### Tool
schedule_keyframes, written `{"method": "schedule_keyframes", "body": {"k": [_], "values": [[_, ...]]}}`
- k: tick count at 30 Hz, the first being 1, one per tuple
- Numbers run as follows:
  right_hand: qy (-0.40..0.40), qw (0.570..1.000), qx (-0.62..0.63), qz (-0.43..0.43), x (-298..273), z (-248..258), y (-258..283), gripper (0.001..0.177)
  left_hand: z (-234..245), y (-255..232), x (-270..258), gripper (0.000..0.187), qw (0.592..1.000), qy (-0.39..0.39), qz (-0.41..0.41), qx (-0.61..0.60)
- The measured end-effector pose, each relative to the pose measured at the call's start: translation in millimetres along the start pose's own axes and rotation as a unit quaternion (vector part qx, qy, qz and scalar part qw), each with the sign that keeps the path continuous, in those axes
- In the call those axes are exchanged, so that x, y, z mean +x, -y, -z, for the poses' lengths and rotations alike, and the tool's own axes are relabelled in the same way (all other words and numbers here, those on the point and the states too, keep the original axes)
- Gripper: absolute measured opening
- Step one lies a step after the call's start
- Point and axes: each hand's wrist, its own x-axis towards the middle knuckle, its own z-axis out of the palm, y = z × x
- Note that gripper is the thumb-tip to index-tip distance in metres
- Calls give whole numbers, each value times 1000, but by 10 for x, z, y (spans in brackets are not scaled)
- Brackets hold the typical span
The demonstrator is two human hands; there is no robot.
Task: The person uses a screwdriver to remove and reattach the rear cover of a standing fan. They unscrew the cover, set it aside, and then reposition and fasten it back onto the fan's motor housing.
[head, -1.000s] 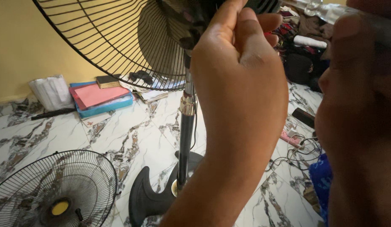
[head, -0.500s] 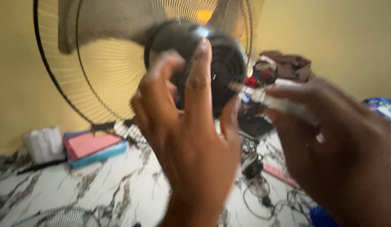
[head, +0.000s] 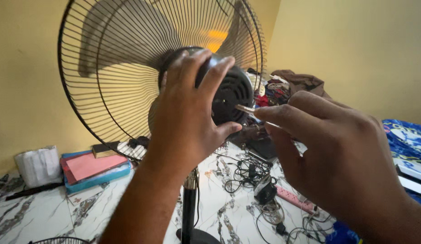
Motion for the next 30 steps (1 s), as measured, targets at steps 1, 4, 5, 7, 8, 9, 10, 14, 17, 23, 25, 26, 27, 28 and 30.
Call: {"method": "schedule_keyframes", "body": {"k": [1, 4, 5, 7, 8, 9, 10, 14, 17, 23, 25, 26, 27, 28, 30], "values": [[1, 1000, 10, 2, 21, -14, -2, 17, -8, 4, -7, 103, 1000, -17, -7, -10], [9, 999, 17, -36, -3, -93, 88, 10, -36, 17, -39, 93, 996, -70, -28, -55], [13, 998, 16, -57, -26, -121, 128, 11, -42, 17, -55, 92, 995, -75, -28, -66], [24, 993, 6, -116, -72, -142, 169, 14, -47, 12, -97, 89, 993, -79, -23, -87], [28, 989, 2, -144, -84, -156, 179, 16, -43, 18, -102, 88, 993, -78, -25, -82], [31, 986, 3, -161, -85, -162, 177, 15, -36, 18, -96, 87, 994, -77, -26, -77], [33, 984, 6, -177, -74, -153, 161, 14, -17, 14, -80, 85, 994, -77, -26, -70], [32, 987, 5, -157, -38, -63, 124, 16, 46, -3, 80, 87, 998, -29, 16, -62], [17, 988, 25, -148, -26, -53, 131, 16, 23, 48, 79, 88, 998, -17, 10, -60], [28, 996, 20, -84, 20, 3, 33, 13, 59, 375, -73, 89, 987, -97, -60, -116], [127, 979, -45, -150, 12, 31, 46, 16, 134, 506, -138, 79, 972, -142, -56, -178], [175, 964, -80, -183, 20, 45, 80, 18, 180, 548, -188, 72, 965, -137, 7, -223], [167, 970, -79, -158, 39, 47, 119, 17, 219, 573, -244, 64, 952, -130, 70, -267], [163, 975, -74, -133, 26, 46, 171, 17, 242, 566, -334, 57, 934, -118, 137, -307], [154, 983, -61, -83, -57, 41, 286, 17, 136, 461, -455, 55, 916, -134, 154, -347]]}}
